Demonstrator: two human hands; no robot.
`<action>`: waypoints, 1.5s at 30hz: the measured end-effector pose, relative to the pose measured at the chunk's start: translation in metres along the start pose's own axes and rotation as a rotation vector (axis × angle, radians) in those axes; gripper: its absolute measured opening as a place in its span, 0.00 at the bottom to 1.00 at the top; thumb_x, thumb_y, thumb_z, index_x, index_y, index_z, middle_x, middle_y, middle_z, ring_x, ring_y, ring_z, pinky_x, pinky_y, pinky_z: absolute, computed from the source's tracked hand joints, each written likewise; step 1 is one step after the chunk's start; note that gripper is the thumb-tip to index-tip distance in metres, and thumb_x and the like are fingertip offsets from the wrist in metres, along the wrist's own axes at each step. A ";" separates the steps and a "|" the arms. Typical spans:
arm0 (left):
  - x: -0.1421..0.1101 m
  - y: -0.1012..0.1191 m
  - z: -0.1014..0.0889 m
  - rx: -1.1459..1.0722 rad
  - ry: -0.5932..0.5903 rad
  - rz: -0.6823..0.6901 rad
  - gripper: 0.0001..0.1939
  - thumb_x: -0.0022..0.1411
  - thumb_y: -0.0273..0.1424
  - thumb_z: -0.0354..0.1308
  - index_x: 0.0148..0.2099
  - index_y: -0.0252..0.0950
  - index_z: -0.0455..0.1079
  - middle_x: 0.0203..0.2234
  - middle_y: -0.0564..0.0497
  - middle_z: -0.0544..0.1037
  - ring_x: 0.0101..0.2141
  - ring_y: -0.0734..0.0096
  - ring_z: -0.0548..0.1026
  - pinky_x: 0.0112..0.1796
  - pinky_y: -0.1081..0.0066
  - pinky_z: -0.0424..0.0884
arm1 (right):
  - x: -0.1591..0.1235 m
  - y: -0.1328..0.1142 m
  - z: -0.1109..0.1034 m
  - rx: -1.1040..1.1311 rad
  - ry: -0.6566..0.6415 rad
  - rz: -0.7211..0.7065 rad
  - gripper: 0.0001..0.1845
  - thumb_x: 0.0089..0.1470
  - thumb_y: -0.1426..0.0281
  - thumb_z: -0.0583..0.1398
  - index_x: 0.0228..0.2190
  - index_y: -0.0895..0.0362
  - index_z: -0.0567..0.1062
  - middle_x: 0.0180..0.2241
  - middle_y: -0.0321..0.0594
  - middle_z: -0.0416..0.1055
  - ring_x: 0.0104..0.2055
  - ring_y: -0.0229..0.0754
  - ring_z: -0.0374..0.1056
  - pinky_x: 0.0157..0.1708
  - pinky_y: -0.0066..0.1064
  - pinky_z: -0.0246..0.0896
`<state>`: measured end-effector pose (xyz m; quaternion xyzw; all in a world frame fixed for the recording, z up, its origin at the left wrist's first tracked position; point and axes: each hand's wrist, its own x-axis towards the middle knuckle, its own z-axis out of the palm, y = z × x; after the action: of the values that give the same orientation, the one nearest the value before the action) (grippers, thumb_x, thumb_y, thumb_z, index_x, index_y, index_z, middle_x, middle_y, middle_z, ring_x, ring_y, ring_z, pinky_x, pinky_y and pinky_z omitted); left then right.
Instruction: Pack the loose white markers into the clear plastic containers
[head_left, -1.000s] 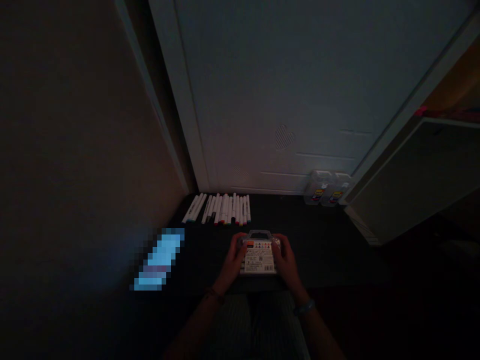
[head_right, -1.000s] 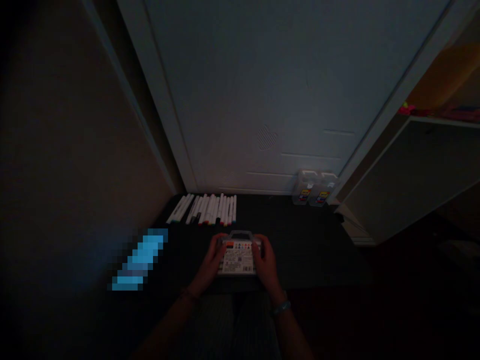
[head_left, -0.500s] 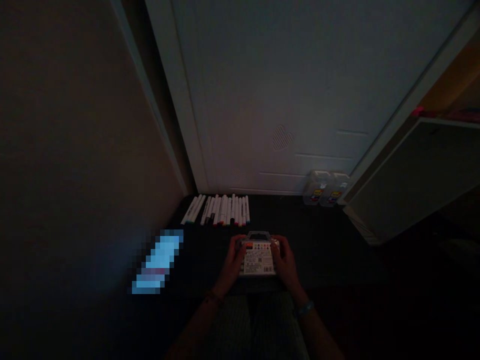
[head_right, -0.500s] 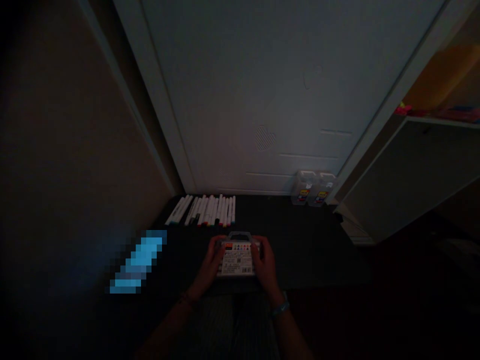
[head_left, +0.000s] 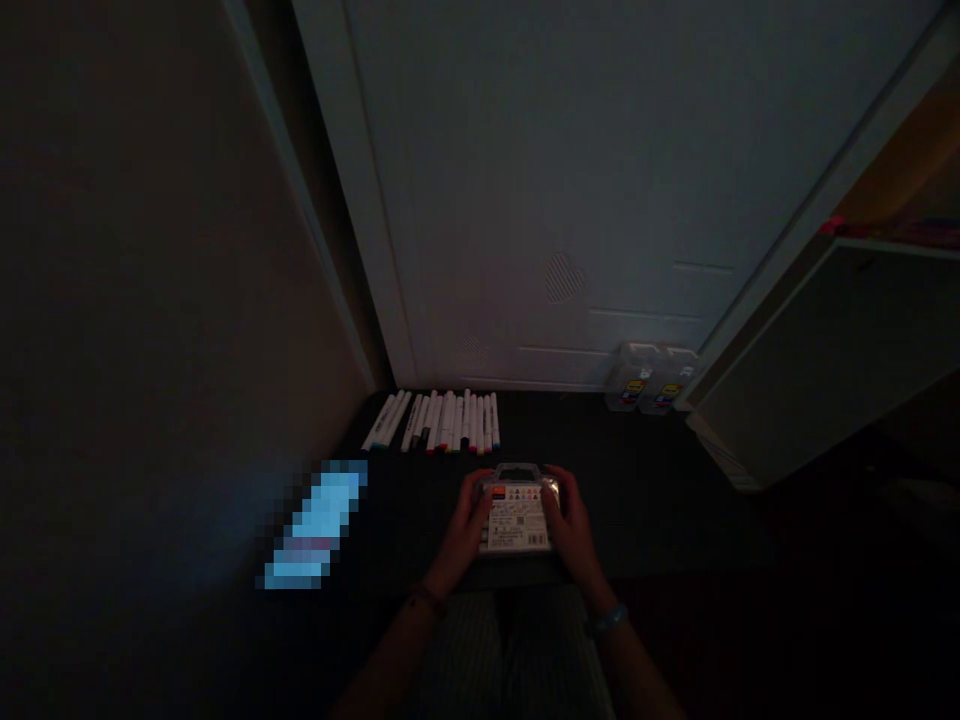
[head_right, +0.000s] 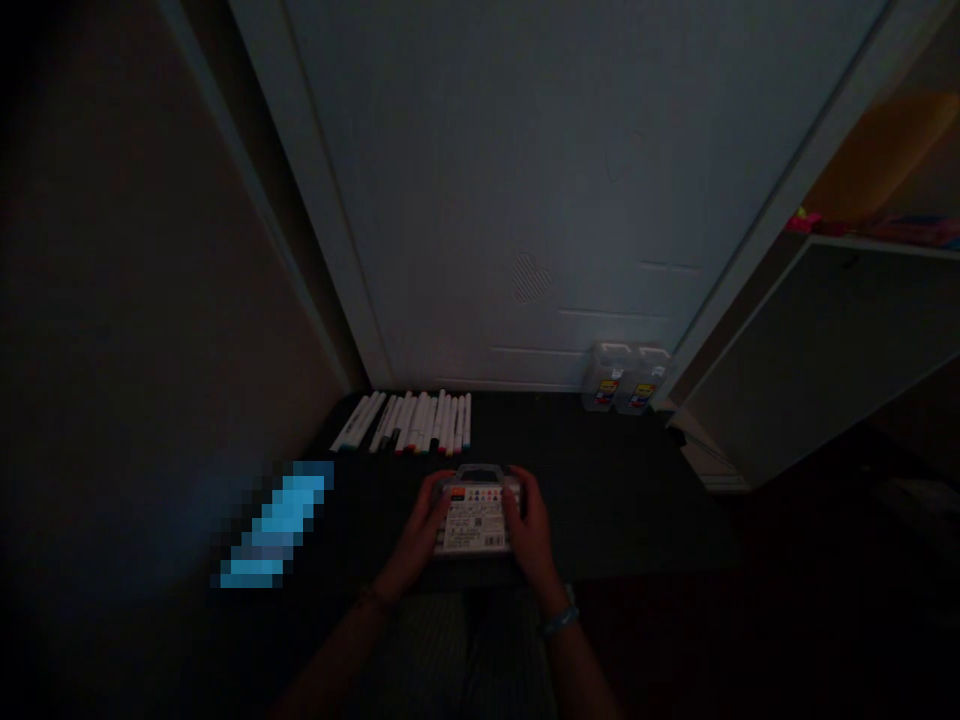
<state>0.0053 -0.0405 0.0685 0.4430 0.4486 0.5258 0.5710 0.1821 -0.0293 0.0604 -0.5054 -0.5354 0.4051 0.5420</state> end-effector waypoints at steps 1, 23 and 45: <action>0.000 0.000 0.000 -0.004 0.001 0.000 0.22 0.63 0.45 0.52 0.56 0.43 0.57 0.48 0.47 0.73 0.44 0.60 0.75 0.42 0.63 0.73 | 0.000 0.002 0.000 0.006 -0.005 0.012 0.24 0.57 0.57 0.55 0.52 0.53 0.66 0.43 0.42 0.73 0.40 0.45 0.70 0.36 0.34 0.68; 0.002 -0.002 -0.002 -0.060 -0.023 -0.037 0.23 0.62 0.45 0.54 0.56 0.43 0.57 0.50 0.47 0.72 0.46 0.59 0.74 0.44 0.62 0.72 | 0.001 0.005 -0.001 0.029 0.009 0.047 0.21 0.54 0.55 0.57 0.46 0.53 0.70 0.40 0.41 0.74 0.41 0.46 0.70 0.36 0.33 0.67; 0.002 -0.008 -0.003 -0.094 -0.018 -0.018 0.24 0.62 0.45 0.54 0.57 0.44 0.58 0.51 0.47 0.72 0.46 0.58 0.75 0.45 0.61 0.72 | 0.000 -0.005 -0.001 -0.032 0.014 0.014 0.21 0.54 0.56 0.56 0.45 0.54 0.71 0.37 0.40 0.74 0.37 0.44 0.69 0.34 0.31 0.66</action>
<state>0.0045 -0.0384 0.0599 0.4164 0.4222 0.5371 0.5999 0.1825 -0.0302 0.0658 -0.5205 -0.5346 0.3968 0.5346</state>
